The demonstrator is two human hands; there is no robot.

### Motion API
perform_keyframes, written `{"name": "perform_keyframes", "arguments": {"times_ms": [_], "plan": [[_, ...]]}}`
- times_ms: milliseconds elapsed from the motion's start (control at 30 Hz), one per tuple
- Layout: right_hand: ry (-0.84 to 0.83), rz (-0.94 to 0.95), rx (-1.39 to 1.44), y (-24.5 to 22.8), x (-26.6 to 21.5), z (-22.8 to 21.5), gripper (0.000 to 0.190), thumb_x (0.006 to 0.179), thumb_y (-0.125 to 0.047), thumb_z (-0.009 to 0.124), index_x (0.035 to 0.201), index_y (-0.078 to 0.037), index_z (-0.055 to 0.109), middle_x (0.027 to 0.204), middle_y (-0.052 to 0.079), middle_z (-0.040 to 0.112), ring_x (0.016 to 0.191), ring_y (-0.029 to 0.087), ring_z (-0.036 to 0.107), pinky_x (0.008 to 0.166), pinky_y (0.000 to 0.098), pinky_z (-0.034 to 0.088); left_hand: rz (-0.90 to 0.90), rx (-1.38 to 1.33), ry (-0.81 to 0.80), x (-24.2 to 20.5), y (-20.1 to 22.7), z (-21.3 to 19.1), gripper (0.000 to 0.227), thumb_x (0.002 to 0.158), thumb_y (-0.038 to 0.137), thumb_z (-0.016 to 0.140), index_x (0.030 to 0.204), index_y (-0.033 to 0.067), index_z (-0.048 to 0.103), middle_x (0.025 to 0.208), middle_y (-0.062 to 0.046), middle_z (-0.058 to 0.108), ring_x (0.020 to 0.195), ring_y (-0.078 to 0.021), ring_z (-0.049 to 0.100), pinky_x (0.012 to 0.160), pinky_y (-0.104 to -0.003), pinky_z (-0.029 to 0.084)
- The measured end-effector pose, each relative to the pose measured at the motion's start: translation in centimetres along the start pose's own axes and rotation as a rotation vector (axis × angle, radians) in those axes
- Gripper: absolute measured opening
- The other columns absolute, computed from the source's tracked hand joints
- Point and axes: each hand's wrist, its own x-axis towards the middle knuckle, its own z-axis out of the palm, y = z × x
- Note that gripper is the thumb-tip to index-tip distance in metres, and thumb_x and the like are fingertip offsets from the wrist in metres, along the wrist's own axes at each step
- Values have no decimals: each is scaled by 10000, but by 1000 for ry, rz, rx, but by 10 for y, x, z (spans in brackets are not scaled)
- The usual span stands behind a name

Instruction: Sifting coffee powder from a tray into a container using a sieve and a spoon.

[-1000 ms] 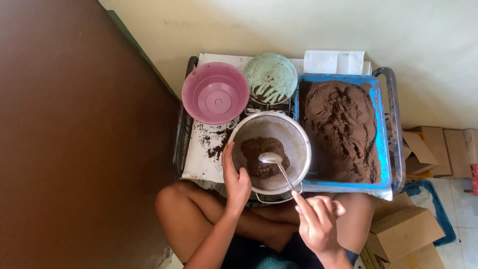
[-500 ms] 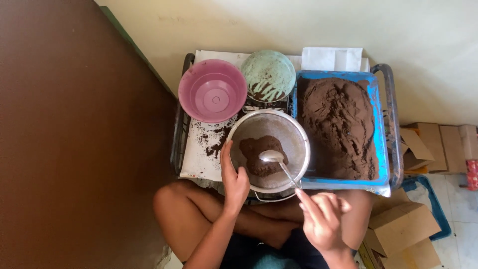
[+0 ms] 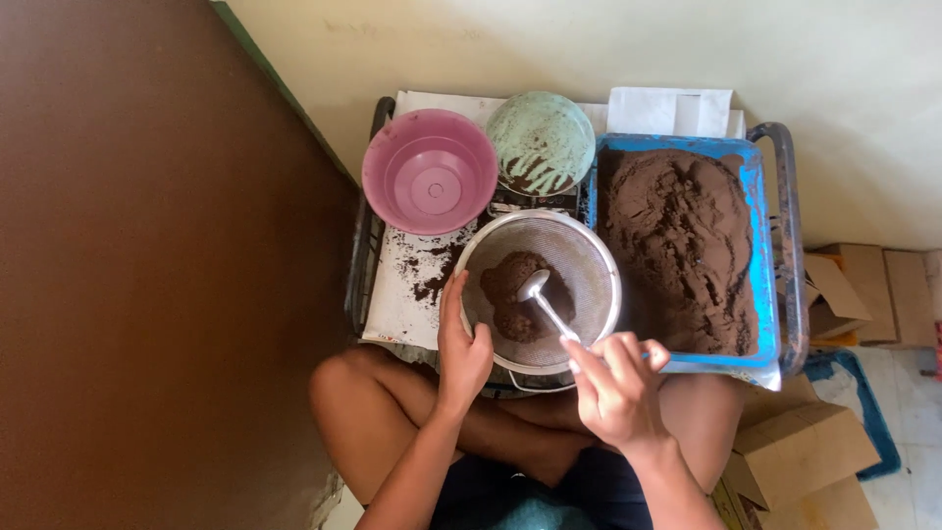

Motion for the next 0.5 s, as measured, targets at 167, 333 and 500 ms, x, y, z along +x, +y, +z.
{"name": "perform_keyframes", "arguments": {"times_ms": [167, 333, 500], "plan": [[57, 1, 53, -9, 39, -25, 187, 867, -69, 667, 1005, -112, 786, 752, -17, 492, 786, 171, 441, 916, 399, 208, 9, 13, -11, -2, -3, -6, 756, 757, -94, 447, 1502, 30, 419, 1592, -188, 409, 1506, -324, 357, 1226, -408, 278], [111, 30, 148, -1, 26, -10, 266, 871, -20, 685, 1124, -64, 757, 780, -7, 489, 778, 168, 483, 930, 370, 246, 74, -8, 37, -3, -9, 3, 759, 753, -120, 446, 1499, 15, 415, 1589, -194, 412, 1503, -329, 368, 1226, -407, 293], [-100, 72, -2, 6, -1, 2, 347, 878, -62, 724, 1211, -156, 749, 762, -51, 495, 766, 128, 433, 857, 355, 221, 60, 33, 48, -3, -9, 3, 767, 757, -119, 449, 1509, 31, 414, 1579, -176, 435, 1494, -329, 384, 1220, -408, 308]]}}
